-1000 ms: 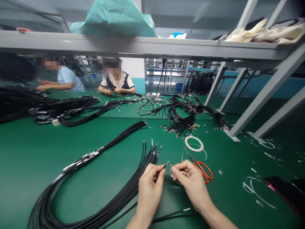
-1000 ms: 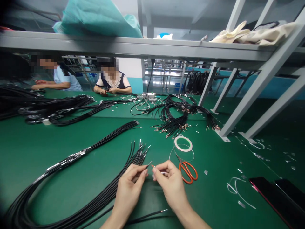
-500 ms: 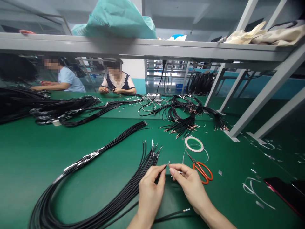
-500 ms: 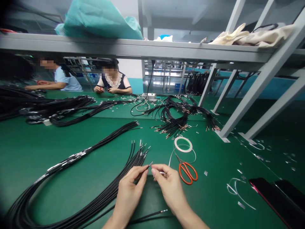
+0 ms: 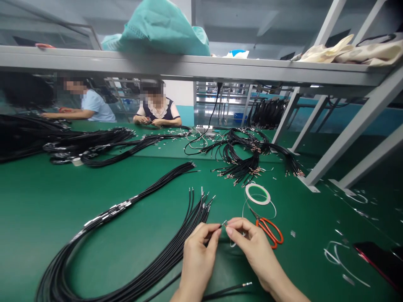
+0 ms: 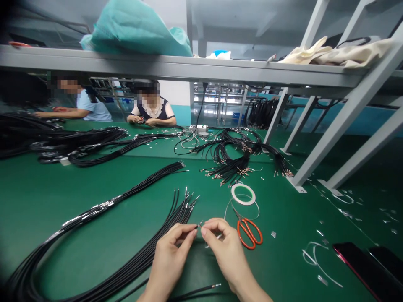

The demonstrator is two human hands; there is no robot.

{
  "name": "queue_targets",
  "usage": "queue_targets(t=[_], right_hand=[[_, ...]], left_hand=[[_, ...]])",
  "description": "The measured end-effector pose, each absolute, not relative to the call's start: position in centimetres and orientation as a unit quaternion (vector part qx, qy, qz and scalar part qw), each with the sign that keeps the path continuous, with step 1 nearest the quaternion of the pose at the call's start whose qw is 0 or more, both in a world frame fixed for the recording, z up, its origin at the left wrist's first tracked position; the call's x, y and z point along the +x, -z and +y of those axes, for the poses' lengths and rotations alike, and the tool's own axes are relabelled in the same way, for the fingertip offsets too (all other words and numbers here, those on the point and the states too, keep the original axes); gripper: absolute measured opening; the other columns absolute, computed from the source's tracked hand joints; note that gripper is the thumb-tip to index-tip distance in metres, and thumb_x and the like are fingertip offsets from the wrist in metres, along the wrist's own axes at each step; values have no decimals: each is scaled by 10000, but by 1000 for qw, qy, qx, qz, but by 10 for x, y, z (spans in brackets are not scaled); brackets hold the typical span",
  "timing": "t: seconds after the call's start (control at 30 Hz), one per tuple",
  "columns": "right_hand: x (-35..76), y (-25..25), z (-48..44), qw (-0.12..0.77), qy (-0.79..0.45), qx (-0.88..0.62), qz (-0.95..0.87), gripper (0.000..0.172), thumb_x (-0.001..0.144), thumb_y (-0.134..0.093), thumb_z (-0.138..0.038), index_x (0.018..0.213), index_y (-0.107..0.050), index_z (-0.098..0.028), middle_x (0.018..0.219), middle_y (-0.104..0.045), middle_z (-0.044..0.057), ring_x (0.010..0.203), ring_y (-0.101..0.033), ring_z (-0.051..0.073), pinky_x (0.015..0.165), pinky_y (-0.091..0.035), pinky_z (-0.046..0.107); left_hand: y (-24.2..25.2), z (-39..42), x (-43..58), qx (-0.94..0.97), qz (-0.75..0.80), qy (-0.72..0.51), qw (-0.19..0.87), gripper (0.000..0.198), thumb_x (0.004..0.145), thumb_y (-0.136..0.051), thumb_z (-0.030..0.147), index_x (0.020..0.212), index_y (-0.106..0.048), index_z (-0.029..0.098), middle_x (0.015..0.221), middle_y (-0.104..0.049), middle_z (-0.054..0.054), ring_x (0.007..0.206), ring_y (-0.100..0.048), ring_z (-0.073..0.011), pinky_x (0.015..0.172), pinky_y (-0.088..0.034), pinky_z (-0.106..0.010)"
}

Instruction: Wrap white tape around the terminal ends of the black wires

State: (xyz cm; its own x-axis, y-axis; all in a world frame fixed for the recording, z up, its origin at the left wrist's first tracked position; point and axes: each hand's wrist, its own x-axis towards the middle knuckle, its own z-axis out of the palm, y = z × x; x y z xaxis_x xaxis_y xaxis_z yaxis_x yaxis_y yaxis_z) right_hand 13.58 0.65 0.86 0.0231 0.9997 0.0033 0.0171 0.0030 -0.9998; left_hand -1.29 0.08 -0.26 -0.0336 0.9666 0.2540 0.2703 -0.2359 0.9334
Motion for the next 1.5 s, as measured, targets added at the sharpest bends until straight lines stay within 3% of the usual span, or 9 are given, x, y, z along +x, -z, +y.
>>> queue_targets(t=[0.2,0.43,0.77,1.5], right_hand=[[131,-6,5,501,-543,-500,-452,264,729,-714,-415,784,-690,-157,813,-691,63,771,-595,206,712,-456,310],[128,-5,3,515,-587,-475,-406,235,720,-734,-375,733,-676,-148,721,-673,35,684,-576,160,656,-441,258],[126,-6,1,534,-584,-464,-399,226,729,-729,-367,725,-664,-151,729,-686,49,709,-600,177,673,-447,271],[125,-5,1,542,-580,-461,-397,192,736,-724,-327,698,-644,-156,686,-666,20,697,-600,161,675,-442,255]], left_hand=[[9,-1,-12,598,531,-521,296,111,791,-638,234,898,-667,235,856,-703,-24,775,-668,-194,725,-527,-278],[10,-6,-10,657,506,-506,236,122,817,-609,185,926,-612,240,856,-693,-14,776,-668,-173,722,-516,-251],[12,-4,-11,718,466,-492,157,161,869,-539,126,984,-585,229,857,-669,-5,773,-646,-139,717,-496,-239],[13,-3,-11,742,444,-482,143,246,873,-532,95,1075,-623,202,828,-647,-34,743,-622,-132,695,-490,-227]])
